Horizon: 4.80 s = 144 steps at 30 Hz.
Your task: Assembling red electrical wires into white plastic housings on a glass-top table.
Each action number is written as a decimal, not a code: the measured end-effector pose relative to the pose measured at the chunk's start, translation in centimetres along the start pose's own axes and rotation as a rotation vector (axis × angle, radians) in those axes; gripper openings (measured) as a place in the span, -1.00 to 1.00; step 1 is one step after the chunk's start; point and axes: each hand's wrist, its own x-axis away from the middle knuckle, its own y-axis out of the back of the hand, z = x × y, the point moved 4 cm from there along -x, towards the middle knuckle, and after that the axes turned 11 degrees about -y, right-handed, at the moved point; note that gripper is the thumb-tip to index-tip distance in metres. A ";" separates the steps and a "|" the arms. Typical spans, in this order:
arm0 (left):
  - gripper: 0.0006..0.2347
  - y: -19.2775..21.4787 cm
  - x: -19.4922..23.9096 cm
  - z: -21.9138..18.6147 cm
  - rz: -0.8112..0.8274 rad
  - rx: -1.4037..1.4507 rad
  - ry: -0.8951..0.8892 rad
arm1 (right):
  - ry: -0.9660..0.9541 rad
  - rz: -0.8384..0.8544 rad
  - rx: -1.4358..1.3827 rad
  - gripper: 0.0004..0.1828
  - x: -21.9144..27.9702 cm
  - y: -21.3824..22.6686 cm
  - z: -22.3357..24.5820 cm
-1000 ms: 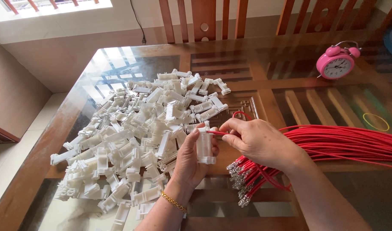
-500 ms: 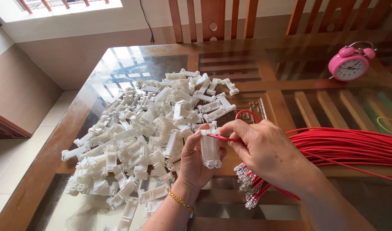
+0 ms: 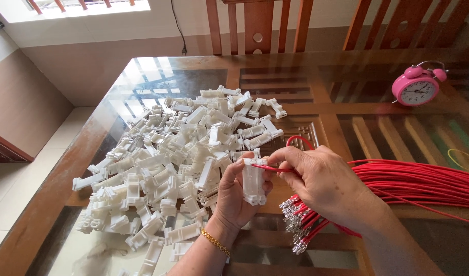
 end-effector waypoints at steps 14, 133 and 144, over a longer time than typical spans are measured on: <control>-0.75 -0.3 0.0 0.0 -0.049 -0.034 0.020 | -0.204 0.132 -0.065 -0.72 -0.5 0.3 -0.6; -0.77 0.2 7.3 -4.4 0.520 -2.318 -0.564 | -0.208 0.109 0.351 -0.75 2.4 -6.6 -16.4; -0.75 0.5 10.4 -3.3 0.500 -2.430 -0.622 | 0.148 -0.609 -0.014 -0.82 3.9 -3.7 -11.8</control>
